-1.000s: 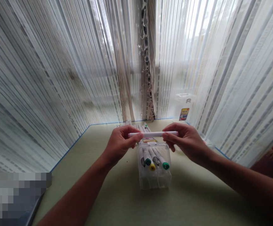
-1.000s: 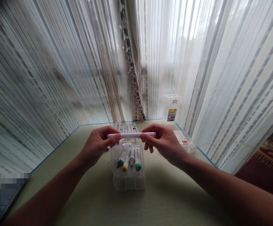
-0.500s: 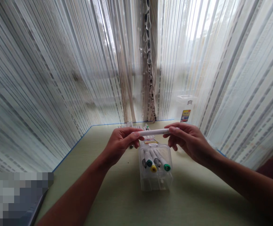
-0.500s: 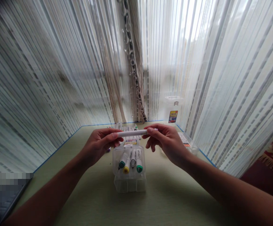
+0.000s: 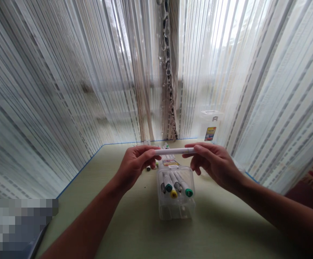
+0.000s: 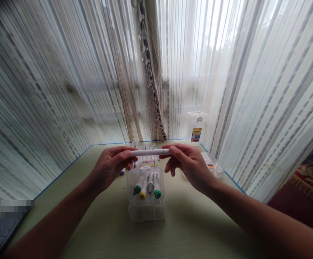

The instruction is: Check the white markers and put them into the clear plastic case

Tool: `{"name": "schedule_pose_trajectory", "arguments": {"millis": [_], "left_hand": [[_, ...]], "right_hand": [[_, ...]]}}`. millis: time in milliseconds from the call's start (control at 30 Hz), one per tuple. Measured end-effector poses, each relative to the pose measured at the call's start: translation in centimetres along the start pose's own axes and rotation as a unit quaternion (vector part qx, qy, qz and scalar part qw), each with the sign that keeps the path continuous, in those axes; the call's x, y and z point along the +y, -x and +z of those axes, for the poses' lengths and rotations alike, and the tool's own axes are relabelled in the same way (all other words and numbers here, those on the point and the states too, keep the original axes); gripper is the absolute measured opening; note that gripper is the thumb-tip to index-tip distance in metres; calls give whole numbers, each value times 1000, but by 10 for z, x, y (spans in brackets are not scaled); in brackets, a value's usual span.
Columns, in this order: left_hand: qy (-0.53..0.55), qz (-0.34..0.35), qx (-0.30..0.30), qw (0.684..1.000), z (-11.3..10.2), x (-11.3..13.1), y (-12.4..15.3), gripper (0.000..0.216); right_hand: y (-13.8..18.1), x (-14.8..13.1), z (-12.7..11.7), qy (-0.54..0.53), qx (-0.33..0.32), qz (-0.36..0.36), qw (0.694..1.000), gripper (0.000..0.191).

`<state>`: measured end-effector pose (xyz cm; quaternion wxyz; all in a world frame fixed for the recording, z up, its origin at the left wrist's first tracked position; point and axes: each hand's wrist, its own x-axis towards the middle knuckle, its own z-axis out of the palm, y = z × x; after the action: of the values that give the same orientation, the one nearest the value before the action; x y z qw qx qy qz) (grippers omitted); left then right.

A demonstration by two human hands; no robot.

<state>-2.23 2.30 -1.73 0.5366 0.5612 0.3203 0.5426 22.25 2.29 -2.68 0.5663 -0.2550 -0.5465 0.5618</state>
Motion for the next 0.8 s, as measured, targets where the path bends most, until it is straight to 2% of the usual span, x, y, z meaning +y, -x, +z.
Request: {"name": "schedule_pose_trajectory", "arguments": {"millis": [133, 300, 633, 800], "left_hand": [[-74, 6, 21, 997, 1, -3, 0, 21], [-110, 2, 29, 994, 5, -2, 3, 25], [-112, -3, -13, 994, -2, 0, 2, 23], [-54, -14, -39, 998, -4, 0, 2, 22]], "right_hand": [[0, 5, 1, 68, -2, -7, 998, 24], [1, 7, 3, 103, -6, -8, 995, 25], [-2, 7, -5, 76, -10, -3, 997, 23], [-2, 1, -1, 47, 5, 5, 999, 22]]}}
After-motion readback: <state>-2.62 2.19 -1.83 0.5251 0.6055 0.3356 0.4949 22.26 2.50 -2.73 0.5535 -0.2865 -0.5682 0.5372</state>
